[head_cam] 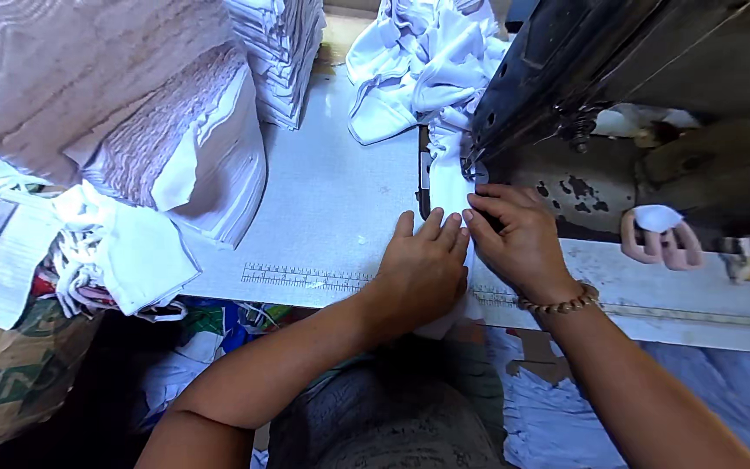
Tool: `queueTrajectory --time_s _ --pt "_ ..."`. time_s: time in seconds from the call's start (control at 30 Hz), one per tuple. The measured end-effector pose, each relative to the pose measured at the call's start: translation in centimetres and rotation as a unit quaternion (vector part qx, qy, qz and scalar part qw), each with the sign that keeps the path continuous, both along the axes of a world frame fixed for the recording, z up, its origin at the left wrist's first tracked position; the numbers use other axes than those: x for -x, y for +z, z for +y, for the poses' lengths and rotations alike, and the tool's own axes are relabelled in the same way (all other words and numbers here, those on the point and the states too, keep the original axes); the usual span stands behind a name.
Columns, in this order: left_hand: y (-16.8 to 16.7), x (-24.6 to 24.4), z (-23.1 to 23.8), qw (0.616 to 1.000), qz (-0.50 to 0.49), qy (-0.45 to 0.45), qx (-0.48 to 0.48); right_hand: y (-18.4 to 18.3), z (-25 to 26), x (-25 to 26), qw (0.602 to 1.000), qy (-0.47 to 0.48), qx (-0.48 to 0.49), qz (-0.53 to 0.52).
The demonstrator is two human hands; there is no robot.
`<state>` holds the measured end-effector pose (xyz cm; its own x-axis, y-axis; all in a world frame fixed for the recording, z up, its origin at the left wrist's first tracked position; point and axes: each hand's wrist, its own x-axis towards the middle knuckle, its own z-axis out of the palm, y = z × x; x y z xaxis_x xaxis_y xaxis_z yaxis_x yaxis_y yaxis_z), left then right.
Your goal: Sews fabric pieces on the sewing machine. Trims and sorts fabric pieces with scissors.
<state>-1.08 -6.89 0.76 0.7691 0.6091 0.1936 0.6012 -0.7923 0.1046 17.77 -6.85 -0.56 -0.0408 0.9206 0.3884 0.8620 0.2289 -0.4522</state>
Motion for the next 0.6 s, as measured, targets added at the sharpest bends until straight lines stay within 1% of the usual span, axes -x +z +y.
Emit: queueTrajectory --time_s 0.3,0.4,0.5,0.6 --pt "0.1 -0.5 0.1 1.000 0.015 -0.003 0.014 0.1 -0.1 0.0 1.000 -0.001 0.008 0.014" --pt "0.4 -0.6 0.5 0.999 0.035 -0.006 0.017 0.1 0.0 -0.1 1.000 0.001 0.009 0.021" --pt "0.4 -0.6 1.2 0.999 0.030 -0.026 0.005 0.1 0.0 -0.1 1.000 0.007 0.009 0.029" --pt "0.9 -0.6 2.1 0.998 0.036 -0.052 0.022 0.1 0.0 -0.1 0.999 0.009 0.006 0.036"
